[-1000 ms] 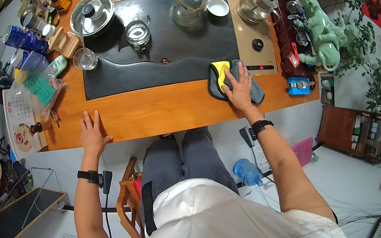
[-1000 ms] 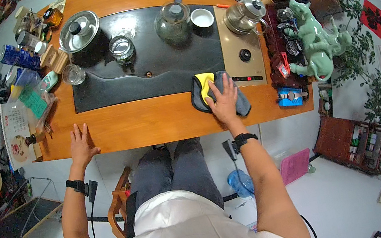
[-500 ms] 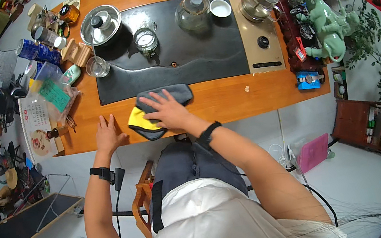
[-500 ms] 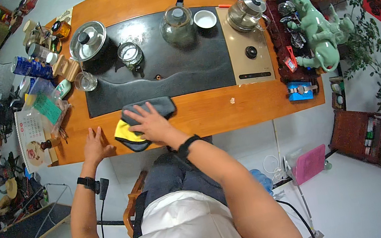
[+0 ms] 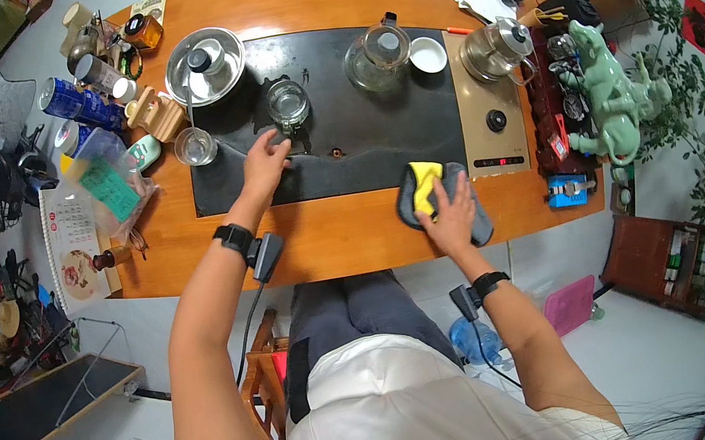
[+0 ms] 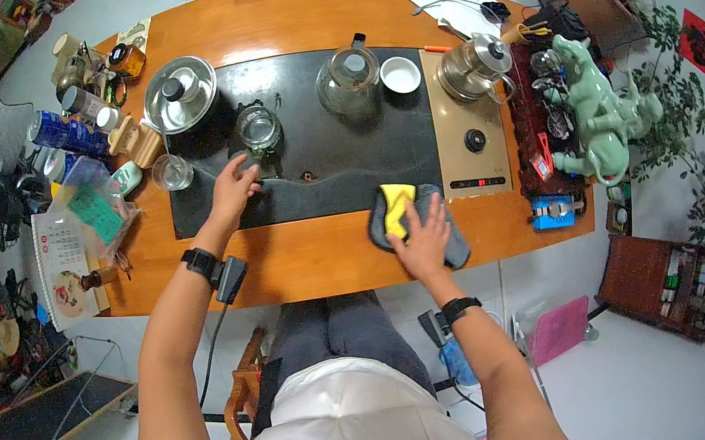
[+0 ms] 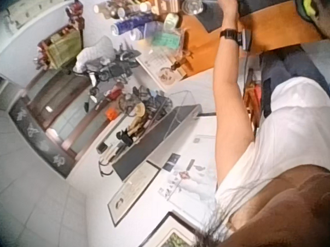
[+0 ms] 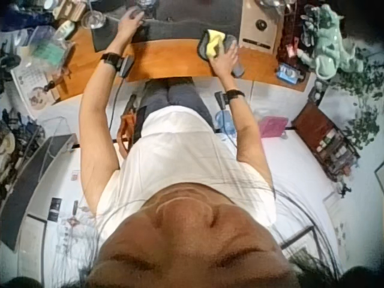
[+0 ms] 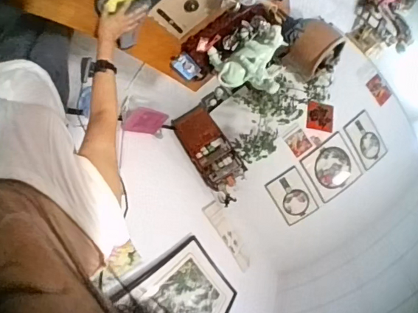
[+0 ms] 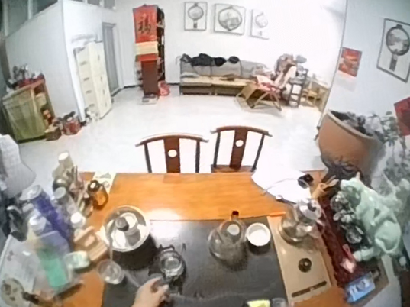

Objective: Cleaning a wooden tea table with a yellow cloth and preparing tea equipment.

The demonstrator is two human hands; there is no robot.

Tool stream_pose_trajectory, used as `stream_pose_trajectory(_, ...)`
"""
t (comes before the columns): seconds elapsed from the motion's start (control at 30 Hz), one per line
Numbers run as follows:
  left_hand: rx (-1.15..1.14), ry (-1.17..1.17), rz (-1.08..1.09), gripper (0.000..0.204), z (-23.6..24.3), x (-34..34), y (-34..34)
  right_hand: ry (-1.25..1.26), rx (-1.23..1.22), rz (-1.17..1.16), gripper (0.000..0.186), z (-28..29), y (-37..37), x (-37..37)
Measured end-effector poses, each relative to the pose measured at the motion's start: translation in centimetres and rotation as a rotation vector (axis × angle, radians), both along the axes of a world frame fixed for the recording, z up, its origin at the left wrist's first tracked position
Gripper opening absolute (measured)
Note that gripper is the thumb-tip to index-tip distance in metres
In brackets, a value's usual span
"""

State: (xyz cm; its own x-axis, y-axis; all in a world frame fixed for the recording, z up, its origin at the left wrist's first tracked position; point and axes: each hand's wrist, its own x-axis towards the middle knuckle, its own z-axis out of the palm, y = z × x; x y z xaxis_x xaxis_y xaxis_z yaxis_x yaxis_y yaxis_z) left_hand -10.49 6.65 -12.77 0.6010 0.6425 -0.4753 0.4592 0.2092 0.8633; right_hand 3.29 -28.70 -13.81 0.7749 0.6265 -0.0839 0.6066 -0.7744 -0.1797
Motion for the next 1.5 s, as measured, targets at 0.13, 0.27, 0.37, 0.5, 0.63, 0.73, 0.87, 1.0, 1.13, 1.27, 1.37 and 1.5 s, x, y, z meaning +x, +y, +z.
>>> stream_pose_trajectory(0.13,-0.158,0.005,0.160,0.032,-0.2,3.3,-0.2,0.067,0.033,0.210,0.072,1.1,5.8,-1.2)
stream_pose_trajectory(0.27,-0.122,0.083,0.113,0.026,-0.5,4.4,0.2,0.055,0.112,0.329,0.060,-0.1,11.0,0.6)
stream_pose_trajectory(0.37,0.006,0.070,0.132,0.024,-0.9,3.9,0.0,0.076,0.186,0.396,0.050,-0.4,14.9,2.3)
stream_pose_trajectory(0.5,-0.002,0.043,0.177,0.023,0.1,3.0,-0.2,0.227,0.552,0.383,0.043,-0.1,21.1,5.2)
stream_pose_trajectory(0.63,0.092,0.005,0.197,0.020,1.3,0.5,-0.3,0.260,0.681,0.419,0.049,0.6,28.5,6.3)
stream_pose_trajectory(0.73,0.133,0.046,0.190,0.020,3.1,-1.3,-0.6,0.352,0.713,0.418,0.060,-0.2,33.2,6.8)
stream_pose_trajectory(0.87,0.129,0.066,0.222,0.018,4.2,-4.1,-1.5,0.384,0.543,0.497,0.078,-1.4,36.7,5.5)
stream_pose_trajectory(1.0,0.083,0.047,0.247,0.016,4.2,-6.9,-2.6,0.217,0.299,0.698,0.082,-1.8,36.7,4.0)
stream_pose_trajectory(1.13,0.030,0.003,0.298,0.016,3.5,-8.9,-3.7,0.176,0.243,0.909,0.062,-1.4,35.2,2.6)
stream_pose_trajectory(1.27,0.066,0.016,0.283,0.018,3.1,-10.0,-4.5,0.174,0.212,1.014,0.035,-1.0,33.0,2.3)
stream_pose_trajectory(1.37,0.057,0.067,0.287,0.019,3.4,-10.0,-4.7,0.202,0.238,1.006,0.025,-1.0,30.3,3.2)
stream_pose_trajectory(1.5,0.110,0.050,0.297,0.019,4.0,-10.8,-5.3,0.226,0.165,0.985,0.023,0.5,25.6,5.0)
